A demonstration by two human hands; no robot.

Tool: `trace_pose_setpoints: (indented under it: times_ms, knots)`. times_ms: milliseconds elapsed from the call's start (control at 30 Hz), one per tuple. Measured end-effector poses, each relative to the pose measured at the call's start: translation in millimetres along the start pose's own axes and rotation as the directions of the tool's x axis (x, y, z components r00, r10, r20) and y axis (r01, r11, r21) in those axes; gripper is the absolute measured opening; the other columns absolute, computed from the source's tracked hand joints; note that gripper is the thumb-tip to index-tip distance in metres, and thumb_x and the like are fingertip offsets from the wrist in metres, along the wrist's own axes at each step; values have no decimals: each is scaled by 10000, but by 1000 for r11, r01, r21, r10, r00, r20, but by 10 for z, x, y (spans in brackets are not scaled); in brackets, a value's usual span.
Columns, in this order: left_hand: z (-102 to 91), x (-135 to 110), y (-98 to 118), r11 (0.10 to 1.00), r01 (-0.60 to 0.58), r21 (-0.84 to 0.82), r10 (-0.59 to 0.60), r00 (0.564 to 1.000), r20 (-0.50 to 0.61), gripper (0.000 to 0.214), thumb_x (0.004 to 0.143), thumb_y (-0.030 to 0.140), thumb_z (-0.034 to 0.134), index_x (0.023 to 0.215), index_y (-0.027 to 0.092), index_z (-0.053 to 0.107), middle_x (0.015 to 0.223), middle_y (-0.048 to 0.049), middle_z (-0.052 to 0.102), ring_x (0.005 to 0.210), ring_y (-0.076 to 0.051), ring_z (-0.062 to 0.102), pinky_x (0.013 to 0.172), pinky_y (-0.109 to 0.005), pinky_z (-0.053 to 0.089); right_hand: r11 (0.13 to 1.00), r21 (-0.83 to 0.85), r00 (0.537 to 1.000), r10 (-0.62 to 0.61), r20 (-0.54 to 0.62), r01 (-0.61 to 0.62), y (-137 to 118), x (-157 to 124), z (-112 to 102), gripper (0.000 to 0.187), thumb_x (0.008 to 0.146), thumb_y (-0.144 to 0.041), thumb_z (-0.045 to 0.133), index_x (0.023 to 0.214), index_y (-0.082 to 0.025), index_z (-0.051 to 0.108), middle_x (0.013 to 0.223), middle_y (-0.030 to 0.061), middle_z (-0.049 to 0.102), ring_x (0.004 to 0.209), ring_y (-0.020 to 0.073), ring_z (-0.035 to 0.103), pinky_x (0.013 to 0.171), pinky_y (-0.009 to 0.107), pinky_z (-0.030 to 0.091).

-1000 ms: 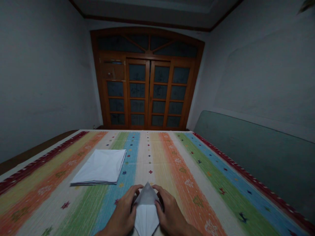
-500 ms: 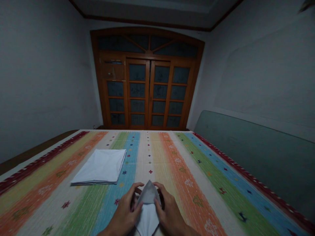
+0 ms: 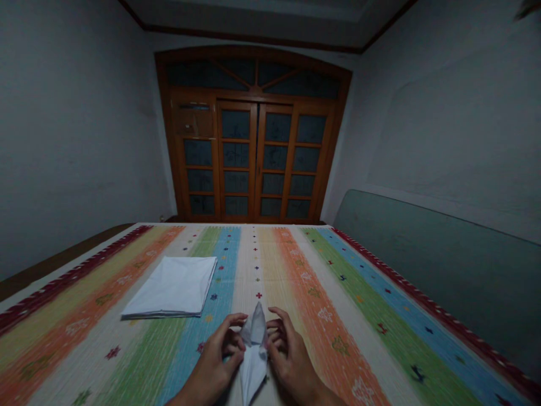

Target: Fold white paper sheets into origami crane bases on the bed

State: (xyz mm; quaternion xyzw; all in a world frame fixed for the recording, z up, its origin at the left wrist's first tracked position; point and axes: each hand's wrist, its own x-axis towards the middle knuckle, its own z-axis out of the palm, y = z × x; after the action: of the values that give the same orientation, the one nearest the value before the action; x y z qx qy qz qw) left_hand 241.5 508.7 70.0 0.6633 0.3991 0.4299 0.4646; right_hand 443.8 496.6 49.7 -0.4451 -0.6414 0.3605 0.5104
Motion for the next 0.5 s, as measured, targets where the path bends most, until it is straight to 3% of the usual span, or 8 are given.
trace_pose_setpoints:
  times_ms: [167,367,500]
  knots:
    - [-3,-9,86,996,57,-62,-57,998,7,521,761,216,633,1279,210,581,1276,-133,655,937,-231,703,788,-344,551,1000,-1,1000,-19,-19,19,-13,-21,4,542,909,-232,600,1422,-227,425,1228,145,644,864,203,700,791,358,609]
    - [5,10,115,992,86,-96,-85,996,10,555,766,269,663,1310,220,566,1316,-150,633,913,-228,715,801,-361,564,994,-49,995,-101,28,102,-7,-51,-14,556,886,-131,555,1418,-244,437,1316,142,625,911,207,717,865,378,619]
    - [5,6,41,997,57,-51,-58,998,-22,615,774,241,647,1377,230,527,1323,-150,628,772,-180,686,689,-314,550,973,-131,980,-177,88,188,-53,-74,-27,598,868,-54,531,1425,-249,438,1229,111,663,980,215,707,933,382,596]
